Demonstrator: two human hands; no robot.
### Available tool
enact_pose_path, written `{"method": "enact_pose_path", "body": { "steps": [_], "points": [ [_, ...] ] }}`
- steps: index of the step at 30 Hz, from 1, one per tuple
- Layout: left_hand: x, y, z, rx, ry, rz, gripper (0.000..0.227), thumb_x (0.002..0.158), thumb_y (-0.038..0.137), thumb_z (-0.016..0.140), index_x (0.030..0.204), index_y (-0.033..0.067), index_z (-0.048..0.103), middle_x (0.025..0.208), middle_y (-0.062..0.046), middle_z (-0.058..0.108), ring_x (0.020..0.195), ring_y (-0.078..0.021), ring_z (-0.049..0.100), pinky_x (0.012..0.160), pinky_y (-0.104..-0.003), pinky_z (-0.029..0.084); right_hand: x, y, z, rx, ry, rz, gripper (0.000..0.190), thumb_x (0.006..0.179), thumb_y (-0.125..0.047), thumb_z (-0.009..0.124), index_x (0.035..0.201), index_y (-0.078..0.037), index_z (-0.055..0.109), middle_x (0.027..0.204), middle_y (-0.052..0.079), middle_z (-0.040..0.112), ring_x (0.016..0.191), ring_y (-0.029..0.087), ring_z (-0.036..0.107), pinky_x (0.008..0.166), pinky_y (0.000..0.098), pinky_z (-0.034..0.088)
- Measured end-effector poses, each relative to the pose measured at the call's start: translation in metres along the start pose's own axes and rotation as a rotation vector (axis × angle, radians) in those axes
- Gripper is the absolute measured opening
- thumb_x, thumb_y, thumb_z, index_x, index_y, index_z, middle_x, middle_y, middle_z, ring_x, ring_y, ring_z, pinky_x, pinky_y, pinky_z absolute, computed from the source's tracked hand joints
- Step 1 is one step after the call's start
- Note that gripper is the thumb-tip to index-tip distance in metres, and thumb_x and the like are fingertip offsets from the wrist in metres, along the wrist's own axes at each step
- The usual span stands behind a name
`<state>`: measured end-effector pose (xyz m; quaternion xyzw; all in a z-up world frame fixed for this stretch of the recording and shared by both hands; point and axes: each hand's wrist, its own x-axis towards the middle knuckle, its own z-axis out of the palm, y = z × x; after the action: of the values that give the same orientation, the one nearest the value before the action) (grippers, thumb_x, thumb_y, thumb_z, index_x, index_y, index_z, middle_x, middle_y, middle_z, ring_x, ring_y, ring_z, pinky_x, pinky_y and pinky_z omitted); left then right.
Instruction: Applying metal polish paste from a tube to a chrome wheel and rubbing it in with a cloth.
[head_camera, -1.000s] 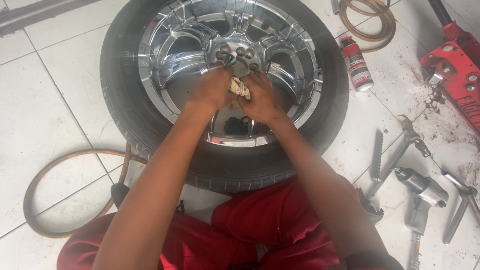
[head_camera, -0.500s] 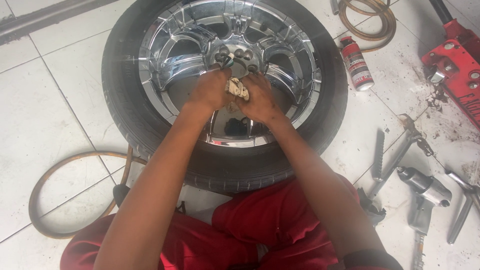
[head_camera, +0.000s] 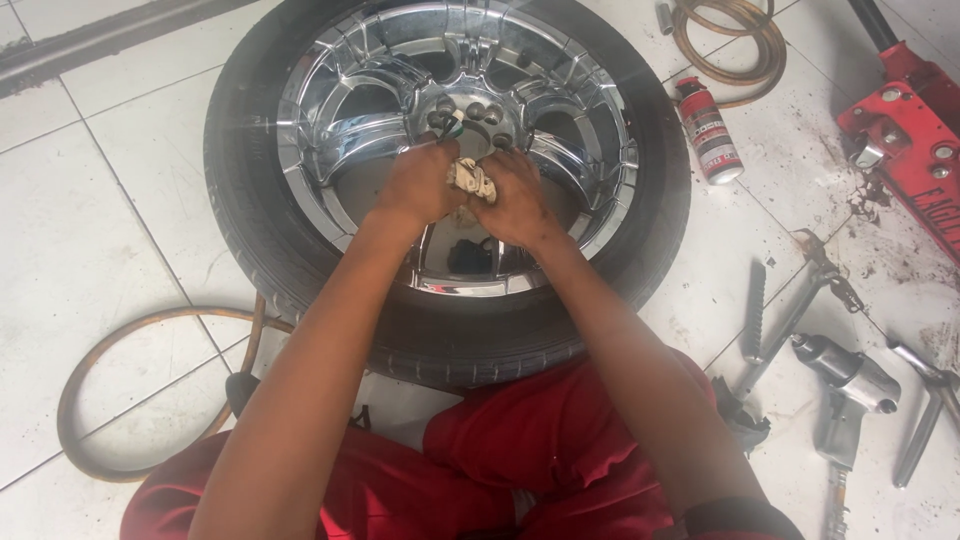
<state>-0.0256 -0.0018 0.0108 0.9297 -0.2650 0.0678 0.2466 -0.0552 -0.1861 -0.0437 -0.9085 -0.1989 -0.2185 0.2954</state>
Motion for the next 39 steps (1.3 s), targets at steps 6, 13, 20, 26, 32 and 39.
{"method": "enact_pose_path", "body": {
  "steps": [6,13,20,26,32,39],
  "points": [
    [0.001,0.005,-0.002,0.0,-0.017,-0.039,0.048,0.066,0.021,0.092,0.106,0.0046,0.07,0.106,-0.021,0.069,0.104,-0.0408,0.067,0.09,-0.049,0.053,0.003,-0.008,-0.006,0.024,-0.061,0.056,0.033,0.084,-0.027,0.078,0.106,-0.006,0.066,0.108,0.013,0.065,0.117,0.034,0.062,0.119,0.0581,0.028],
    [0.001,0.003,-0.001,0.001,0.004,-0.013,0.05,0.065,0.02,0.092,0.108,0.004,0.07,0.108,-0.022,0.068,0.104,-0.041,0.067,0.09,-0.049,0.053,0.001,-0.004,-0.004,0.025,0.0,0.014,0.035,0.084,-0.027,0.079,0.108,-0.005,0.065,0.111,0.014,0.065,0.118,0.037,0.059,0.117,0.056,0.031],
    [0.001,0.002,0.0,-0.015,0.012,0.003,0.048,0.066,0.019,0.09,0.107,0.0037,0.07,0.109,-0.023,0.067,0.104,-0.0417,0.067,0.091,-0.049,0.053,0.002,-0.007,-0.006,0.026,-0.043,0.066,0.034,0.083,-0.027,0.079,0.106,-0.006,0.066,0.108,0.013,0.065,0.117,0.035,0.061,0.119,0.0553,0.03],
    [0.003,0.003,0.001,0.006,-0.009,-0.021,0.049,0.065,0.019,0.089,0.107,0.0037,0.069,0.106,-0.022,0.067,0.104,-0.0411,0.067,0.091,-0.048,0.053,0.002,-0.004,-0.004,0.026,0.001,0.006,0.038,0.084,-0.028,0.08,0.11,-0.005,0.064,0.112,0.015,0.065,0.119,0.037,0.059,0.115,0.0559,0.031],
    [0.004,0.0,0.001,0.002,-0.017,-0.019,0.048,0.065,0.019,0.089,0.106,0.0039,0.069,0.107,-0.022,0.068,0.104,-0.0415,0.067,0.091,-0.048,0.053,0.002,-0.009,-0.008,0.003,-0.02,0.04,0.037,0.08,-0.024,0.079,0.108,-0.005,0.065,0.111,0.014,0.065,0.118,0.037,0.06,0.113,0.0548,0.034],
    [0.0,0.013,-0.01,-0.022,-0.057,-0.049,0.054,0.064,0.017,0.09,0.112,0.0055,0.068,0.107,-0.022,0.068,0.106,-0.0412,0.066,0.091,-0.048,0.052,0.001,-0.007,-0.008,0.015,-0.014,0.008,0.04,0.079,-0.025,0.081,0.109,-0.004,0.064,0.111,0.014,0.065,0.119,0.037,0.059,0.114,0.0556,0.032]
  ]
}}
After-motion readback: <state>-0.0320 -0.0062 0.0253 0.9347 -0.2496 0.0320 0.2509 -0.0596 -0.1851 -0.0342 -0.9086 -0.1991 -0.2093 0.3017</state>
